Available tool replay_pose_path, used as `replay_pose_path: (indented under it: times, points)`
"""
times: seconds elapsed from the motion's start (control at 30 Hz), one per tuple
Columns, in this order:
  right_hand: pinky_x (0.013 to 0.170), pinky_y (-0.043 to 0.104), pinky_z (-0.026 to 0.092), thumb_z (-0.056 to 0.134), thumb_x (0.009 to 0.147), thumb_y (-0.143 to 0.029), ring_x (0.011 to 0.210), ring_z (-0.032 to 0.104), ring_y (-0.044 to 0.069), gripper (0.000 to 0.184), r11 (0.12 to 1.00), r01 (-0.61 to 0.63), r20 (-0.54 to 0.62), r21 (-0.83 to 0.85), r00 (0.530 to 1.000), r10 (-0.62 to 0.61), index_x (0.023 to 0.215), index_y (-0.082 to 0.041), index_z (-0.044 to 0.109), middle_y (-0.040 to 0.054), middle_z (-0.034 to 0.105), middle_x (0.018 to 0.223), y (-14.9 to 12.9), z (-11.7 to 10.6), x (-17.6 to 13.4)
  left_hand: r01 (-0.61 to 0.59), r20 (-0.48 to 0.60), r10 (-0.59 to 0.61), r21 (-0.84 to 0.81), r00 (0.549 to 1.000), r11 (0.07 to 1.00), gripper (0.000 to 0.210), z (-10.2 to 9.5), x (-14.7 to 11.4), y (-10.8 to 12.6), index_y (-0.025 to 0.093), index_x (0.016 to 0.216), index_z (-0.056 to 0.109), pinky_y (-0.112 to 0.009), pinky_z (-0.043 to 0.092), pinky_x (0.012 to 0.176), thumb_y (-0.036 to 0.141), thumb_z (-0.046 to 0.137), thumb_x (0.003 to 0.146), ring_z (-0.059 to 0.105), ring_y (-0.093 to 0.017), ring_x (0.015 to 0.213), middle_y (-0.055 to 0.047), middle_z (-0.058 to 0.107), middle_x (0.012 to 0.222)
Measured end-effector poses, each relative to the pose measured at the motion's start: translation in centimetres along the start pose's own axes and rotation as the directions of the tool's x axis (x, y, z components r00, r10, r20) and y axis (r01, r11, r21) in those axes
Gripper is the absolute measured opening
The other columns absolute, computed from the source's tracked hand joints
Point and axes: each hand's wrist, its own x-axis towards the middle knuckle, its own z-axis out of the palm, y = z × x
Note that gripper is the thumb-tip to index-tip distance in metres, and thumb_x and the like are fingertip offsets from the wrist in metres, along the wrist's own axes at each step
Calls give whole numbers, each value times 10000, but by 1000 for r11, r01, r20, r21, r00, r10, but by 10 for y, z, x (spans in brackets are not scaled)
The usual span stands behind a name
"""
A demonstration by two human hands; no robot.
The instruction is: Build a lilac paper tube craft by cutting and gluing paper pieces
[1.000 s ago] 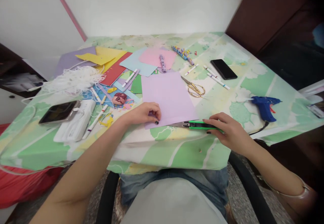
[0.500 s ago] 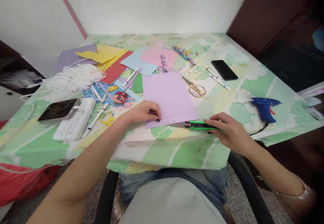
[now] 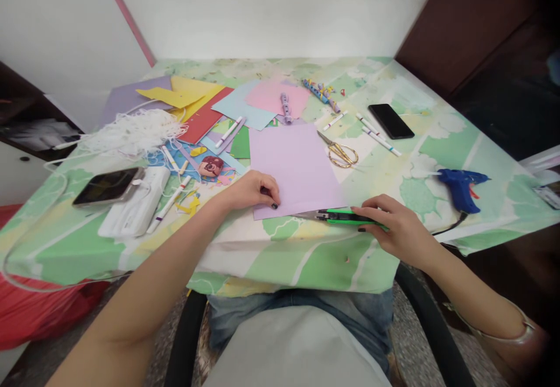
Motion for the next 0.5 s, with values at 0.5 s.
replay_pose_path:
  times: [0.5]
  points:
    - [661,365,481,499,844,-180,822,559,237,275,1000,-14,17,-11,1000,15,1097,-192,607,115,585,931,-3,-2,0,16,-6,-15,87,1000,996,79,3,-1,10,141,724,679,-226,443,649,202,627,717,569,-116,693,-33,644,749]
